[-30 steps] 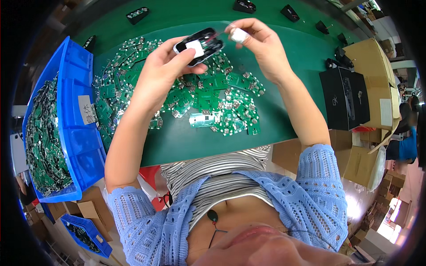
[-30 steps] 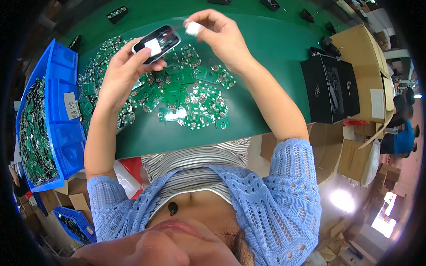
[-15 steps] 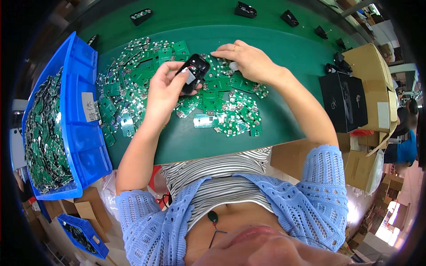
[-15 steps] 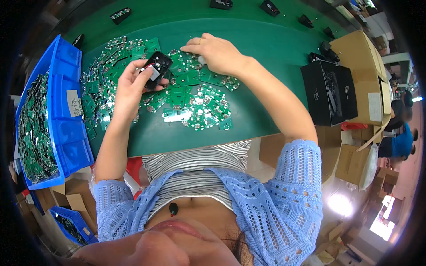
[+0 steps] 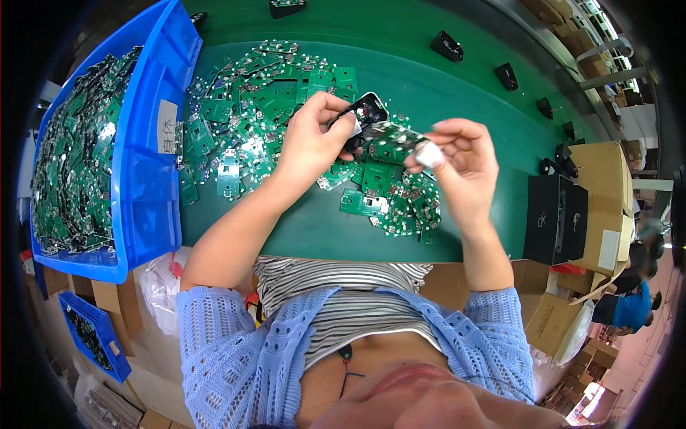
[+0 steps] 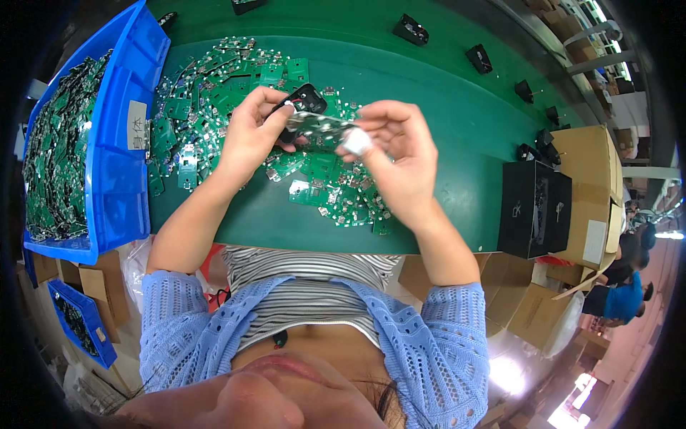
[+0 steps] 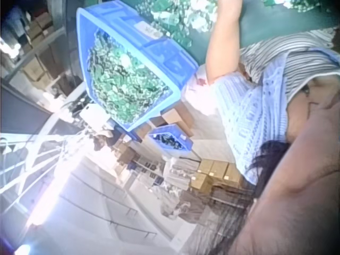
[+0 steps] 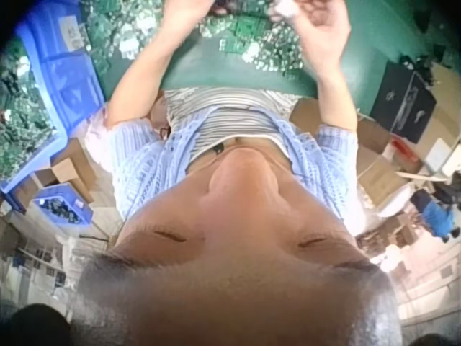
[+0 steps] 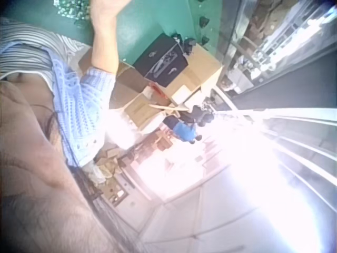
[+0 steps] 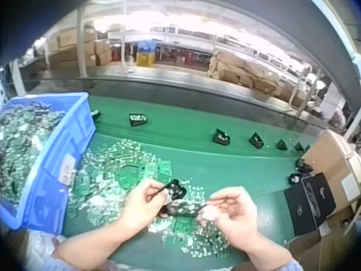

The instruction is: Assembling green circuit boards into small black plastic housings and applying white adhesive or sealant.

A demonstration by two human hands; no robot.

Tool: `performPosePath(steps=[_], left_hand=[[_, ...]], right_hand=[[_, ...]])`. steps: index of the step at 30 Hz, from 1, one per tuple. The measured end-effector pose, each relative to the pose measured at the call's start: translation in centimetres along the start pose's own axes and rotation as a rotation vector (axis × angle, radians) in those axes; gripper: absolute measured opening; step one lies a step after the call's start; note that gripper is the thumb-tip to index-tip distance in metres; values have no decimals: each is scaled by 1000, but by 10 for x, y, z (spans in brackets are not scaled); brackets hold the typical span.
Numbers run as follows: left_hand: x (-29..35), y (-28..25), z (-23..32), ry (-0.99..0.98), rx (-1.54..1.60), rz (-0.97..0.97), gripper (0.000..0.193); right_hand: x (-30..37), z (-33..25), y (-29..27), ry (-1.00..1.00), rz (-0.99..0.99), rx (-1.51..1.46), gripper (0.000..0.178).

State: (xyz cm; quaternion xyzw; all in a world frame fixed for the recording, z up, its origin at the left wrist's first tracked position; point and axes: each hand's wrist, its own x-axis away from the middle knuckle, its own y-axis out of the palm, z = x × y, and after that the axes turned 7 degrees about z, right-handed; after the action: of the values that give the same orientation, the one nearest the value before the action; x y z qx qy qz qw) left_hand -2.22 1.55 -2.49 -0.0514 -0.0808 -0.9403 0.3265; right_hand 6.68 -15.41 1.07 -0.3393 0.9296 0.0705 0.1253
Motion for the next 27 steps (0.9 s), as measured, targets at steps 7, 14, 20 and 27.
performPosePath(steps=[7, 14, 20, 27], left_hand=[[9, 9, 6, 117, -47, 18, 18], [9, 7, -1, 167, -65, 8, 14], [9, 7, -3, 185, 53, -28, 17], [17, 14, 5, 97, 170, -116, 30]], right_hand=[[2, 0, 25, 103, -1, -221, 27], [0, 7, 26, 102, 70, -191, 24], [-2, 16, 19, 200, 105, -185, 23], [-1, 24, 13, 368, 8, -189, 24]])
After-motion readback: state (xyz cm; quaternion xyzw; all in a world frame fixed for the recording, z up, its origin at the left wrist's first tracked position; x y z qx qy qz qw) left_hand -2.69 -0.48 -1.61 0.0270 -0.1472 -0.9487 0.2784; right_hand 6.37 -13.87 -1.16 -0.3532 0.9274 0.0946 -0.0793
